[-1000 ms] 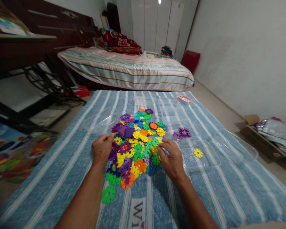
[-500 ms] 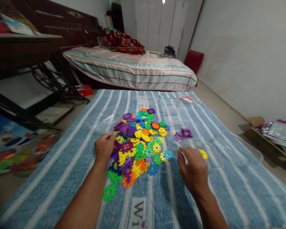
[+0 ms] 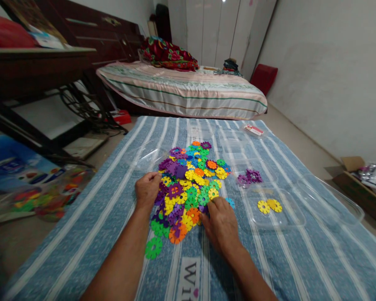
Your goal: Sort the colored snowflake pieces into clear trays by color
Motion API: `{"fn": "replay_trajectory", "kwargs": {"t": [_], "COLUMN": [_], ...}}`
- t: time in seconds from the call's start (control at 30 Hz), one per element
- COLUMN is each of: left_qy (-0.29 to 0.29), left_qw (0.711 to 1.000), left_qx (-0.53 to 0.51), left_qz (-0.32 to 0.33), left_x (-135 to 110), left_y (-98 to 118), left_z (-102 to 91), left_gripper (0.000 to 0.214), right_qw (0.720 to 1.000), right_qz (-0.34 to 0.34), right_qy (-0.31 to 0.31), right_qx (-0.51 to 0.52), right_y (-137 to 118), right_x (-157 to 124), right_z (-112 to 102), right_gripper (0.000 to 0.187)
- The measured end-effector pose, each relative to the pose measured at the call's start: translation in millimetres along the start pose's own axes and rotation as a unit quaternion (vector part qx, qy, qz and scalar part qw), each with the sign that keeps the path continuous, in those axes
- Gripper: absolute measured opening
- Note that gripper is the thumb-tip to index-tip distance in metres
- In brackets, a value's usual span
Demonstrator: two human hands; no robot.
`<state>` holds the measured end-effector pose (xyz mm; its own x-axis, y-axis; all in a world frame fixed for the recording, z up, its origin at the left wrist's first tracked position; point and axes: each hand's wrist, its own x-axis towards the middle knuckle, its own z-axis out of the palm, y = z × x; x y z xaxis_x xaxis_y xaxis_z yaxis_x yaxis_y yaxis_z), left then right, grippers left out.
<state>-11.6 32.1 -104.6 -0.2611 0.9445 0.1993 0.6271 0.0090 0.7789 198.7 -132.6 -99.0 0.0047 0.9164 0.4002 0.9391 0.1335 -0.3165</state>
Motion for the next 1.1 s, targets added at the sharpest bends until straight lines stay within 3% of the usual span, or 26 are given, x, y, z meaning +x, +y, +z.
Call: {"fn": "replay_trajectory", "kwargs": {"t": [0.2,0.43,0.73,1.1], "left_qy": [-0.006,-0.006,-0.006,-0.004], "left_qw": [1.0,1.0,1.0,1.0], "left_qx": [-0.004,-0.005,0.003,0.004], "left_qz": [-0.012,-0.018,-0.016,-0.015], "left_x": [0.4,0.6,0.4,2.5], "left_y": [-1.4,-0.5,1.8,-1.1], "left_z": [1.2,1.3,-0.6,0.9], "left_gripper": [0.029,0.028,0.028,0.029], "right_qw": [0.999,0.995,0.997,0.987], "right_qz": [-0.003,-0.056,-0.022,-0.065], "right_qy": [0.013,0.075,0.058,0.149], "right_qx": [-0.035,-0.025,-0.049,-0.012], "right_y": [1.2,0.1,0.4,2.9], "right_x": [3.1,3.7,5.9,9.1], "right_z": [9.5,11.4,14.6,15.2], "right_gripper": [0.011,0.026,0.014,0.023]}}
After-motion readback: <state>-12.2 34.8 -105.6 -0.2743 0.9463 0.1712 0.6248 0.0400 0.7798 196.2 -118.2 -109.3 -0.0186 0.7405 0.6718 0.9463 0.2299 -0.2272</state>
